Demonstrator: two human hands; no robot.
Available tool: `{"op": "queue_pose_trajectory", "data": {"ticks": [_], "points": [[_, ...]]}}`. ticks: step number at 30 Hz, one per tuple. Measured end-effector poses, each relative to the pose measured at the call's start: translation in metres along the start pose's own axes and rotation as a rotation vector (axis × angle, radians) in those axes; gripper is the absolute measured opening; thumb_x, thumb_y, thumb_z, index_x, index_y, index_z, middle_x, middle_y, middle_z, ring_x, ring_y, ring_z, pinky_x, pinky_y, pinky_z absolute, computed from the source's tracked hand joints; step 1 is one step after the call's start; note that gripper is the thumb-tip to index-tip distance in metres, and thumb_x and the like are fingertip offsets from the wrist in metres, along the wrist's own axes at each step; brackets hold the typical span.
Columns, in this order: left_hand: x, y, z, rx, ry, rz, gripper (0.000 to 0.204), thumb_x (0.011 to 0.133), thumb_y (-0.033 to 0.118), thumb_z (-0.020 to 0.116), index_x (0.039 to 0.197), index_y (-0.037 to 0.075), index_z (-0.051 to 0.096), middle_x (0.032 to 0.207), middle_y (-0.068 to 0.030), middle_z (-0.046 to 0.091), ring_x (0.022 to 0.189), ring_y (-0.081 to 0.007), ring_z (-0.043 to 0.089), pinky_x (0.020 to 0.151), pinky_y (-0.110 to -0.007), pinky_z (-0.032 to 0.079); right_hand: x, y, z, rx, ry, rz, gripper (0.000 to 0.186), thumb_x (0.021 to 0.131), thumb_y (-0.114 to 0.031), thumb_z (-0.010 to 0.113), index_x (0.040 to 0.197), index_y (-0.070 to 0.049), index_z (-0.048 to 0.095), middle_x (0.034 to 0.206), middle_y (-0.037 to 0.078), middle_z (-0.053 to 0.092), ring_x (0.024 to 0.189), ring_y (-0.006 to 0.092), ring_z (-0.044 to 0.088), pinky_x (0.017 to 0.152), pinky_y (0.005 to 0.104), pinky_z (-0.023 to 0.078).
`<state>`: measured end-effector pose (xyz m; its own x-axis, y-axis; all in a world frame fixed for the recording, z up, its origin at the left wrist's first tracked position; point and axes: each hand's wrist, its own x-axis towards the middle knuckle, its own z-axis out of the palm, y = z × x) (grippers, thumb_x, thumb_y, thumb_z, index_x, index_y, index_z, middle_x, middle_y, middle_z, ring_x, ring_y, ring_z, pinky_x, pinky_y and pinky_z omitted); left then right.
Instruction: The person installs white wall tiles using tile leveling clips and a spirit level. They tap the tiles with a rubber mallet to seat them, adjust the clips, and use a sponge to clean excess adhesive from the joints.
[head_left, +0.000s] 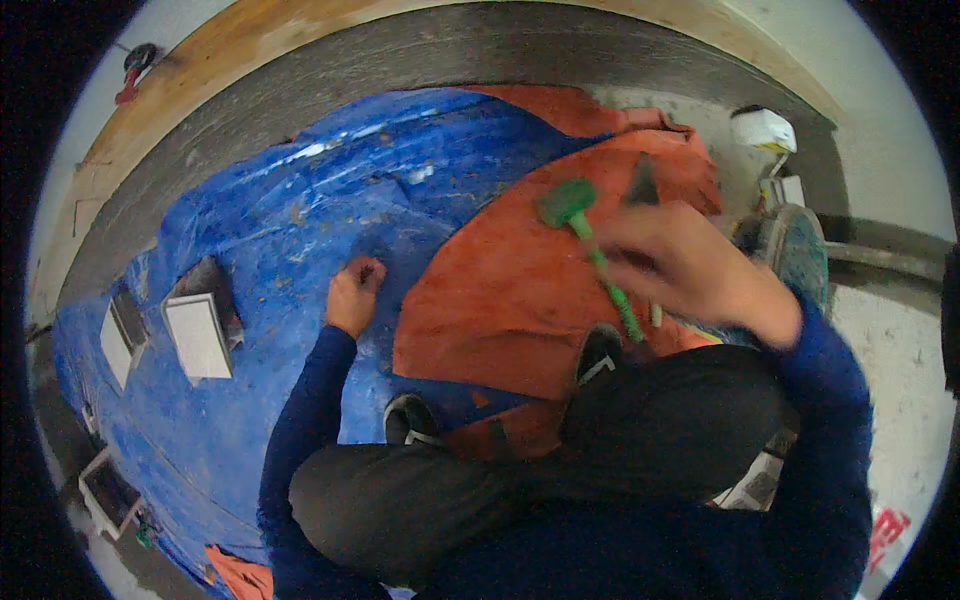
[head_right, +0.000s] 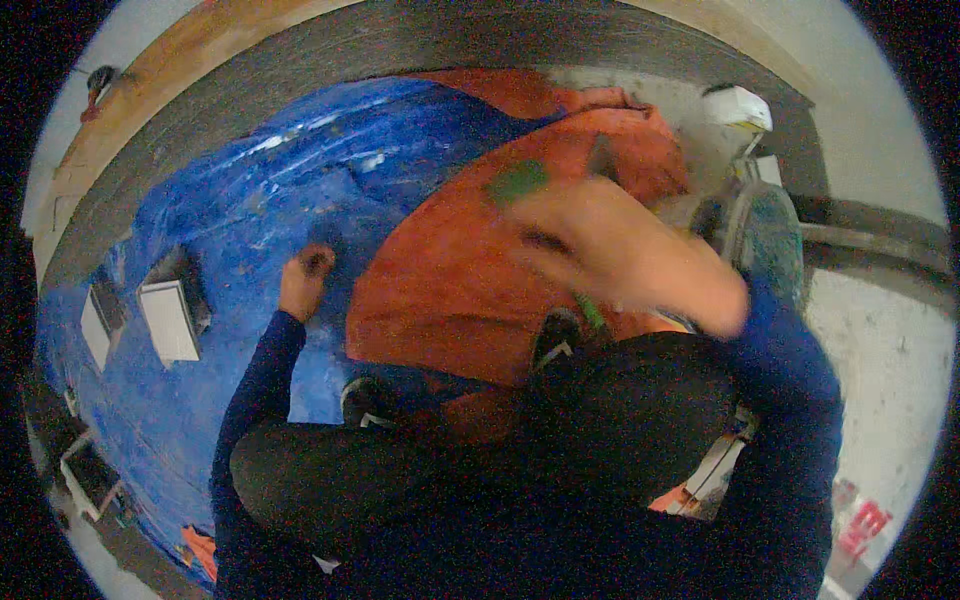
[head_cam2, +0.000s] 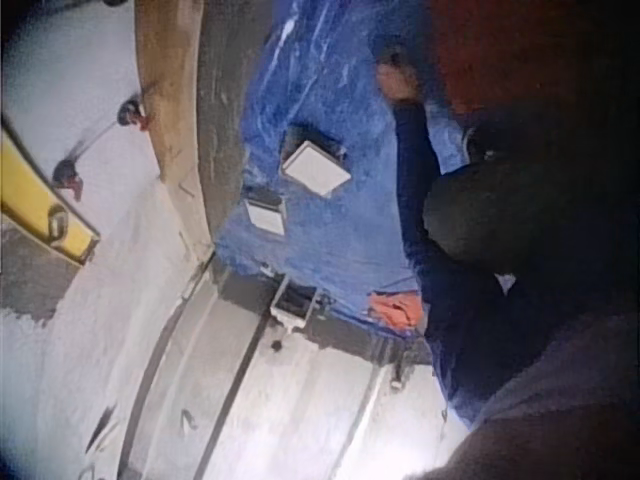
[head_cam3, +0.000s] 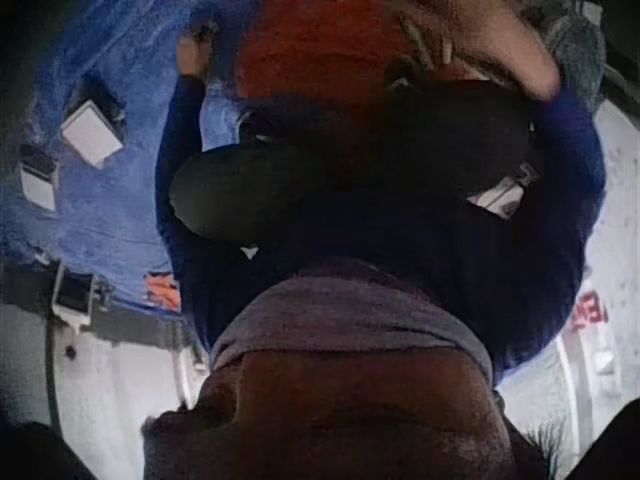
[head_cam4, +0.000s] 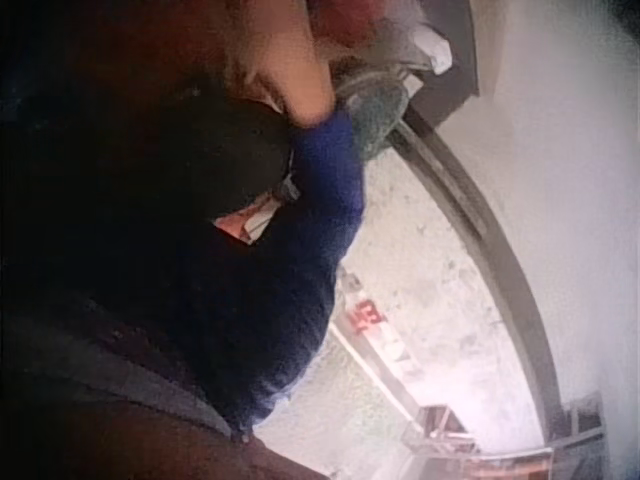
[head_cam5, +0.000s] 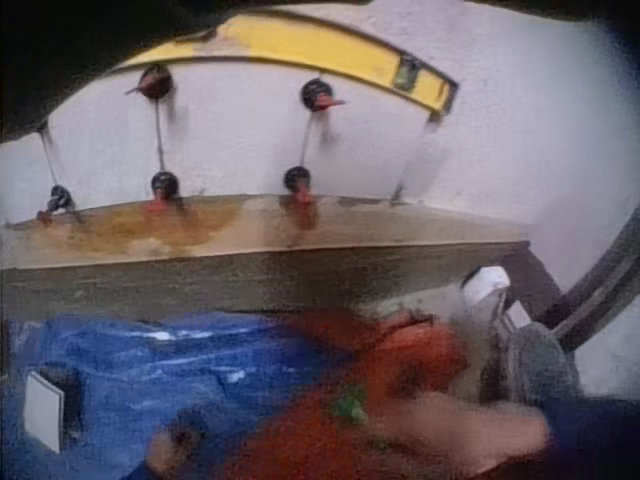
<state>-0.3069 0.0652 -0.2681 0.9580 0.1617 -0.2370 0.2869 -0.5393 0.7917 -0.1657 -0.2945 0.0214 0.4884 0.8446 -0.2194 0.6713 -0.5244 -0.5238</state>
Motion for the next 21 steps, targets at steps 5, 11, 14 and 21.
{"op": "queue_pose_trajectory", "data": {"ticks": [5, 11, 14, 21], "points": [[-0.023, 0.044, 0.003, -0.010, -0.143, 0.128, 0.012, 0.090, 0.006, 0.065, 0.099, 0.001, 0.069, 0.095, -0.0162, 0.072, 0.085, -0.0296, 0.071, 0.076, -0.038, 0.055, 0.109, 0.097, 0.084, -0.376, -0.140, 0.093, 0.017, 0.088, -0.022, 0.061, 0.088, -0.008, 0.070, 0.089, 0.018, 0.070, 0.083, 0.0414, 0.067, 0.071, 0.0535, 0.054], [-0.068, 0.075, -0.029, -0.118, -0.144, 0.057, 0.014, 0.090, 0.005, 0.066, 0.103, 0.000, 0.070, 0.097, -0.0132, 0.070, 0.087, -0.0234, 0.070, 0.076, -0.033, 0.054, 0.179, 0.149, 0.173, -0.322, 0.219, 0.084, 0.019, 0.084, -0.015, 0.058, 0.092, -0.007, 0.074, 0.092, 0.020, 0.072, 0.087, 0.0382, 0.072, 0.075, 0.0513, 0.059], [-0.088, 0.081, -0.047, -0.112, -0.089, 0.014, 0.015, 0.090, 0.004, 0.067, 0.104, 0.000, 0.070, 0.094, -0.0107, 0.070, 0.085, -0.0205, 0.069, 0.076, -0.032, 0.054, 0.187, 0.158, 0.193, -0.363, 0.274, 0.065, 0.020, 0.086, -0.015, 0.056, 0.088, -0.006, 0.074, 0.088, 0.019, 0.072, 0.084, 0.0378, 0.072, 0.074, 0.0507, 0.059], [-0.092, 0.090, -0.071, -0.258, -0.016, 0.023, 0.015, 0.091, 0.005, 0.067, 0.105, -0.001, 0.070, 0.091, -0.0074, 0.069, 0.083, -0.0141, 0.065, 0.073, -0.029, 0.053, 0.191, 0.133, 0.183, -0.060, 0.258, 0.167, 0.013, 0.088, -0.016, 0.063, 0.094, -0.009, 0.073, 0.092, 0.017, 0.072, 0.086, 0.0355, 0.071, 0.077, 0.0466, 0.056]]}}
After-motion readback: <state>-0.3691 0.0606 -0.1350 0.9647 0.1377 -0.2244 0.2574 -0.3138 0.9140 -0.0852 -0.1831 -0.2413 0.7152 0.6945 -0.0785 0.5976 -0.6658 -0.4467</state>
